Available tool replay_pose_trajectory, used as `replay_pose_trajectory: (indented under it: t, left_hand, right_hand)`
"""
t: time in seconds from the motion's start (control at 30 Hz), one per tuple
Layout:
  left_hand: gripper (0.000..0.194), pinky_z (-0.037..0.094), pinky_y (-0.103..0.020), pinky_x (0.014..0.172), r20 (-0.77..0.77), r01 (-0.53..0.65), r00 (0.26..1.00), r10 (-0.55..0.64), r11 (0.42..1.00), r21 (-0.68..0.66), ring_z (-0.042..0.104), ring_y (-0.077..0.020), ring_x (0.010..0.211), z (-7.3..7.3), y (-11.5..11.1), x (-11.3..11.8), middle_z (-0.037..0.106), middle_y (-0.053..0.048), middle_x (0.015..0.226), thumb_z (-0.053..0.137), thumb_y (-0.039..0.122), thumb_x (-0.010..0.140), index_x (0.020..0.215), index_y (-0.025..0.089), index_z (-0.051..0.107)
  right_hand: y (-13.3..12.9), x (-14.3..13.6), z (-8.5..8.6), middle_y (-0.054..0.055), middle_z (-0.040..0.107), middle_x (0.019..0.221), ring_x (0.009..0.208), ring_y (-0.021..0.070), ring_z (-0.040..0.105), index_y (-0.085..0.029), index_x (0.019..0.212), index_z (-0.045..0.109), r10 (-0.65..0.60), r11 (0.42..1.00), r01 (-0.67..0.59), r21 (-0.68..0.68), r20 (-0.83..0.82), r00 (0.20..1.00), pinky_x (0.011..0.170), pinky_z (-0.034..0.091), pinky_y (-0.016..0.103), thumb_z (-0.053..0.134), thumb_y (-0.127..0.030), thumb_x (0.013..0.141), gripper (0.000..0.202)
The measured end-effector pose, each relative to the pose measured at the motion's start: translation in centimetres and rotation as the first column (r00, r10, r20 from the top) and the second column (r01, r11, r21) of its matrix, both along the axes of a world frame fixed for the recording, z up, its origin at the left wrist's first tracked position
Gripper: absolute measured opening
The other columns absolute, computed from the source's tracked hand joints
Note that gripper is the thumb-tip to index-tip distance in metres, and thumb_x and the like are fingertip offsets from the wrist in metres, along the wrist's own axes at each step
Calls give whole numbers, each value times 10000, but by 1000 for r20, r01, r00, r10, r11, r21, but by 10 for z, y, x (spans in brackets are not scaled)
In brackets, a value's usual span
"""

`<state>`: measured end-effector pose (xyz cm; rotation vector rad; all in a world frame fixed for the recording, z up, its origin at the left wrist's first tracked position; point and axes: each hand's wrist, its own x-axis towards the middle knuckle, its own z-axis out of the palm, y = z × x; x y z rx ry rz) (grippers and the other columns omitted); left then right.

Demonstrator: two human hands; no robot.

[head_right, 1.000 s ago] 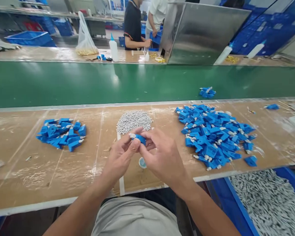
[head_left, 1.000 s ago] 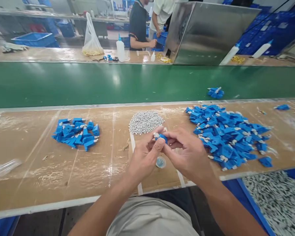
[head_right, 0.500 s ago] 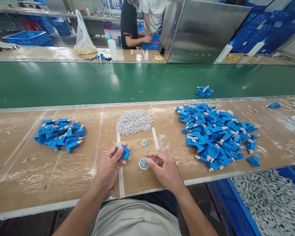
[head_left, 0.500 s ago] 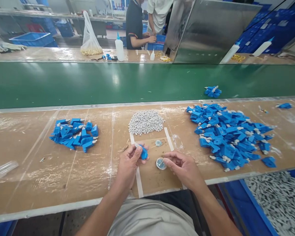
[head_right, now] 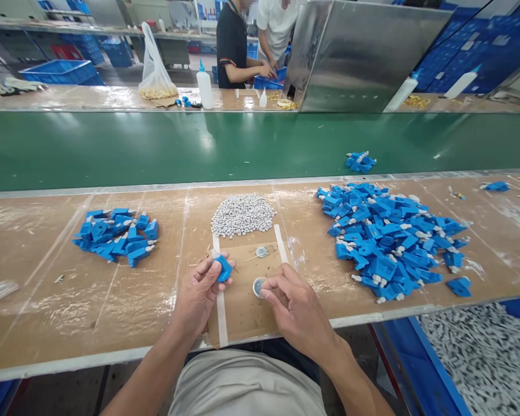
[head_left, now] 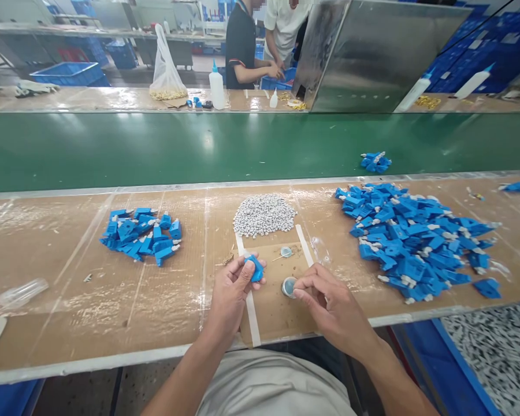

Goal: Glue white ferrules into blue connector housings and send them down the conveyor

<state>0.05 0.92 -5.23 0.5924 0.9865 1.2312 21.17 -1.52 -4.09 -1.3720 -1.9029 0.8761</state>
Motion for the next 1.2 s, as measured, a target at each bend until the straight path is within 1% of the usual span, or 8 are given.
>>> replay_pose_trajectory:
  t: [0.13, 0.23, 0.37, 0.47, 0.67, 0.77, 0.9, 1.2]
  left_hand:
    - [325, 533, -210, 626, 47, 40, 998, -40, 999, -3, 683, -125, 697, 8, -6, 0, 759, -116, 990, 818, 377, 806, 966, 116, 708]
    - [334, 560, -224, 643, 123, 103, 988, -96, 994, -47, 725, -171, 786, 12, -9, 2, 753, -130, 1024, 814, 370, 809, 984, 116, 686]
    - [329, 582, -239, 685, 182, 142, 975, -127, 987, -72, 742, -205, 869, 14, -10, 6, 751, -135, 1039, 802, 363, 823, 1001, 118, 673]
    - [324, 586, -242, 700, 183, 149, 974, -135, 987, -62, 744, -212, 888, 15, -10, 7, 749, -133, 1042, 798, 357, 827, 1001, 119, 667]
    - [311, 588, -245, 711, 166, 164, 974, -153, 985, -58, 742, -213, 902, 14, -9, 6, 743, -118, 1020, 776, 356, 846, 1014, 117, 671]
    - [299, 591, -251, 717, 160, 165, 975, -154, 984, -60, 741, -211, 898, 10, -9, 6, 745, -116, 1023, 767, 355, 856, 1018, 121, 676]
    - [295, 586, -248, 712, 159, 162, 976, -150, 985, -62, 740, -214, 905, 7, -9, 6, 750, -131, 1049, 762, 349, 862, 1030, 120, 683]
    - [301, 582, -254, 733, 197, 154, 970, -140, 987, -54, 750, -217, 900, 3, -8, 6, 751, -123, 1023, 776, 355, 852, 1019, 124, 681]
  right_hand:
    - [3, 5, 1, 15, 596, 832, 718, 166, 538, -215, 899, 646, -129, 989, 119, -87, -110, 986, 680, 419, 302, 546, -376, 1011, 220]
    - [9, 10, -5, 11, 619, 812, 655, 151, 536, -204, 922, 660, -271, 954, 215, -210, -293, 917, 623, 428, 288, 616, -443, 965, 247]
    - [15, 16, -13, 26, 639, 840, 627, 131, 520, -190, 897, 680, -338, 928, 199, -315, -489, 804, 574, 414, 270, 708, -449, 902, 261]
    - [15, 17, -16, 34, 649, 854, 639, 131, 524, -190, 913, 693, -342, 926, 188, -326, -521, 782, 570, 415, 265, 724, -432, 895, 245]
    - [9, 11, -9, 33, 670, 859, 657, 156, 568, -205, 949, 683, -261, 962, 221, -162, -295, 919, 614, 458, 294, 615, -388, 978, 198]
    - [3, 7, -6, 38, 667, 865, 781, 194, 601, -223, 942, 657, -40, 994, 47, 97, -81, 996, 718, 467, 333, 547, -240, 1009, 130]
    - [-4, 7, -7, 58, 672, 896, 817, 212, 594, -231, 1002, 627, 174, 933, -188, 307, 73, 982, 729, 470, 359, 508, -91, 983, 185]
    - [-12, 19, -10, 44, 702, 929, 838, 219, 643, -254, 1050, 608, 81, 925, -95, 368, 53, 995, 764, 496, 385, 525, -65, 966, 223]
